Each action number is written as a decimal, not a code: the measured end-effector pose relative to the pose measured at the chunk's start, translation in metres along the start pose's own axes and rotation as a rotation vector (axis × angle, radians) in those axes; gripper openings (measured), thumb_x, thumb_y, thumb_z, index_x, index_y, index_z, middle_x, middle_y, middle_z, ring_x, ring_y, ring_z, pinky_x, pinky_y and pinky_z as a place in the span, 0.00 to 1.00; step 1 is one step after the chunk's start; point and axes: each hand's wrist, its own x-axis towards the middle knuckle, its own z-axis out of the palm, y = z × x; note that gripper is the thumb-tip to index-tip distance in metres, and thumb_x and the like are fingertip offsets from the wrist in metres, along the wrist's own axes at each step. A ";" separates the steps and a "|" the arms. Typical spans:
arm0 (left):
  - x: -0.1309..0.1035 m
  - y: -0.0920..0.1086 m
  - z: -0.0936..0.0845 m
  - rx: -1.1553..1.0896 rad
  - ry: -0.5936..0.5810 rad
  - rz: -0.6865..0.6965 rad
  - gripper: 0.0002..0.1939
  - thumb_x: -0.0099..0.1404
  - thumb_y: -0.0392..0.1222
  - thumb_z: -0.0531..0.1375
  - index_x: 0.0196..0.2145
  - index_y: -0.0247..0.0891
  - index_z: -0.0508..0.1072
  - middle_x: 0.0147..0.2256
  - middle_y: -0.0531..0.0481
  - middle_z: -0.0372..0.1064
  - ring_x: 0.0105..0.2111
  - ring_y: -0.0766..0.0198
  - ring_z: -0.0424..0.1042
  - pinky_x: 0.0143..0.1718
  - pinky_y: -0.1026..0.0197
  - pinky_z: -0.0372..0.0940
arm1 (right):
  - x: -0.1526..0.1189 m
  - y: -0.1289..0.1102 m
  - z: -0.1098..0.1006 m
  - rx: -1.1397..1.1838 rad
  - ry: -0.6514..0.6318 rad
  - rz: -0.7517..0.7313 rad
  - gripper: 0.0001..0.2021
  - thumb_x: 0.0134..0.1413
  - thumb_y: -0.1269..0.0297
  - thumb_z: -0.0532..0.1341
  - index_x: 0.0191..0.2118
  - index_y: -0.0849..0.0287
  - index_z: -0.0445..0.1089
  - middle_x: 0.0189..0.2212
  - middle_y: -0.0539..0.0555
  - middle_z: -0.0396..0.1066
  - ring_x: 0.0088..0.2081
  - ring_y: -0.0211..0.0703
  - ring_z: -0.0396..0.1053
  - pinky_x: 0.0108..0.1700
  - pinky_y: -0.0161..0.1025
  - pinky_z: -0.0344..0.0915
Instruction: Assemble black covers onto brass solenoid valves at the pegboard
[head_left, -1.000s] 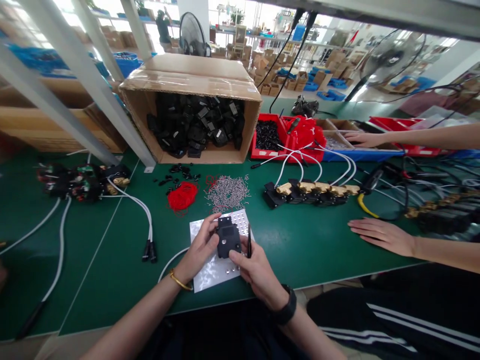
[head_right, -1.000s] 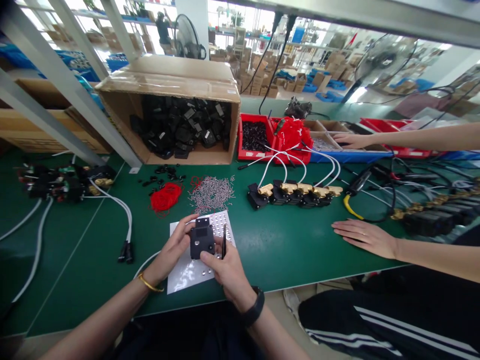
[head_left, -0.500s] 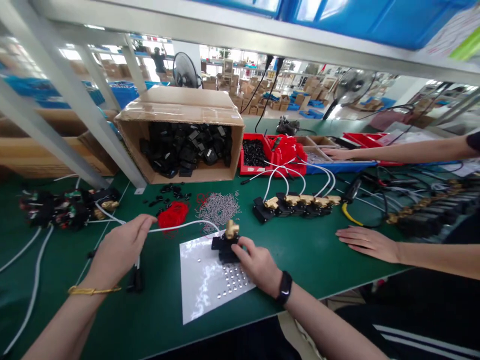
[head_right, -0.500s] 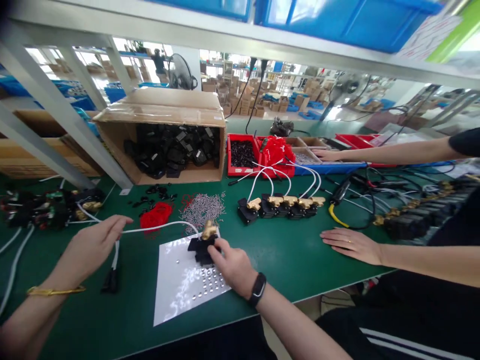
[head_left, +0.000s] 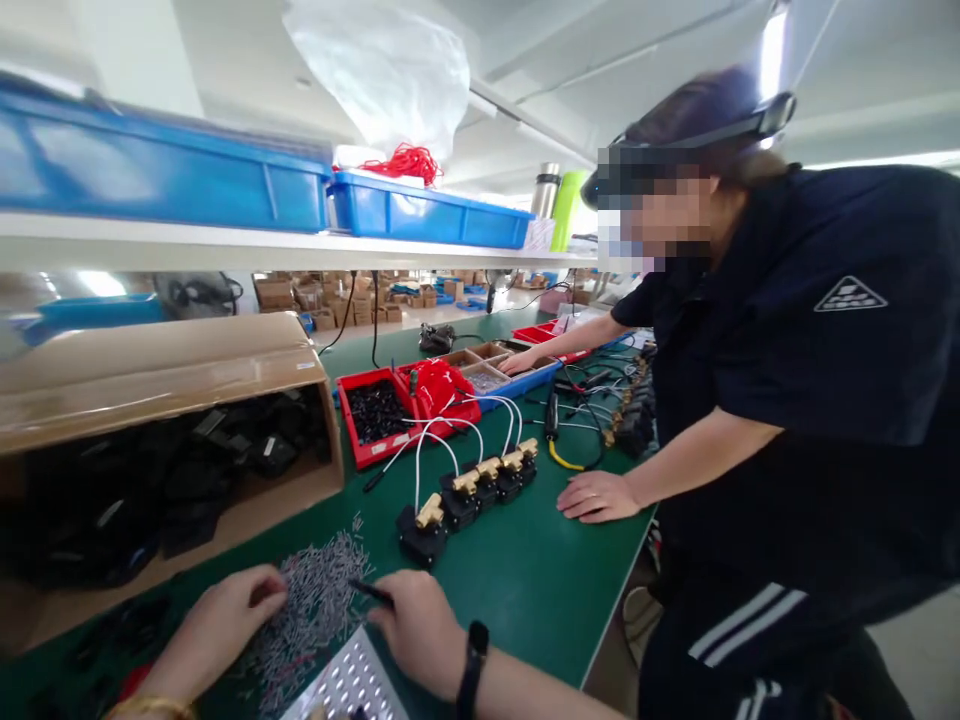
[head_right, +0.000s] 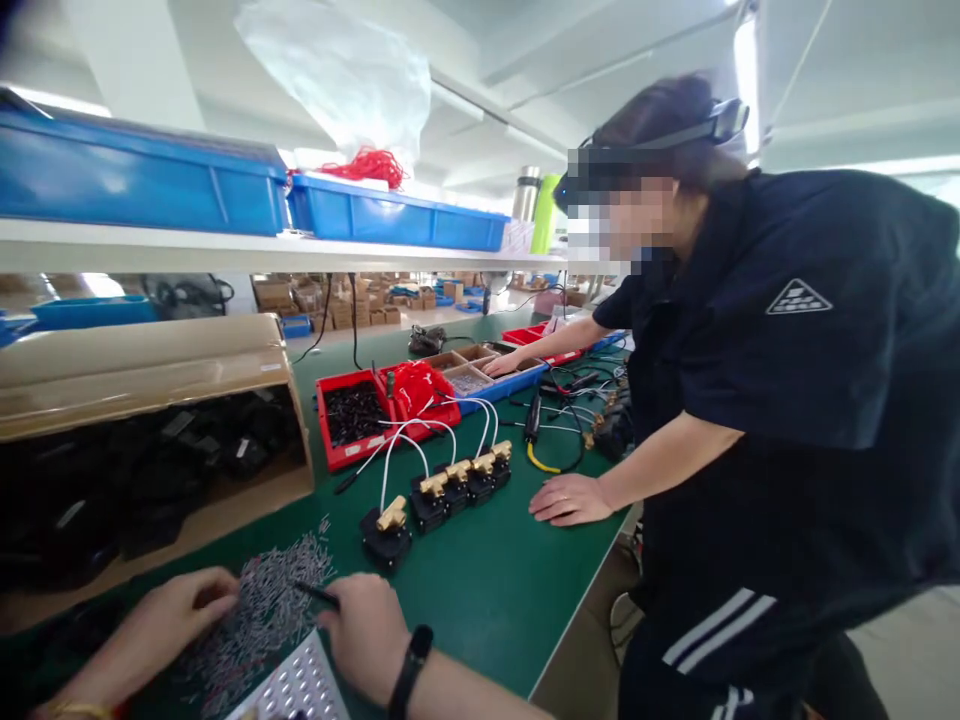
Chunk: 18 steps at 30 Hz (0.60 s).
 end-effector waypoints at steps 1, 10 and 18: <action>0.010 0.018 0.003 0.021 -0.052 0.016 0.13 0.55 0.43 0.53 0.36 0.37 0.72 0.30 0.49 0.73 0.34 0.58 0.73 0.34 0.63 0.63 | 0.015 -0.007 0.004 -0.018 -0.013 0.105 0.12 0.47 0.65 0.66 0.40 0.59 0.71 0.36 0.56 0.73 0.37 0.50 0.72 0.37 0.38 0.66; 0.037 0.021 0.058 0.188 -0.034 0.050 0.14 0.59 0.32 0.51 0.41 0.36 0.70 0.47 0.41 0.69 0.51 0.57 0.66 0.51 0.60 0.56 | 0.050 -0.016 0.041 -0.197 -0.028 0.221 0.09 0.51 0.75 0.59 0.36 0.57 0.72 0.36 0.56 0.72 0.34 0.53 0.73 0.33 0.45 0.69; 0.031 0.031 0.041 0.141 -0.062 0.076 0.13 0.62 0.38 0.48 0.29 0.42 0.72 0.35 0.49 0.72 0.41 0.57 0.71 0.41 0.60 0.62 | 0.047 -0.010 0.028 -0.078 0.003 0.241 0.08 0.43 0.66 0.67 0.33 0.56 0.73 0.37 0.56 0.72 0.35 0.55 0.73 0.34 0.45 0.68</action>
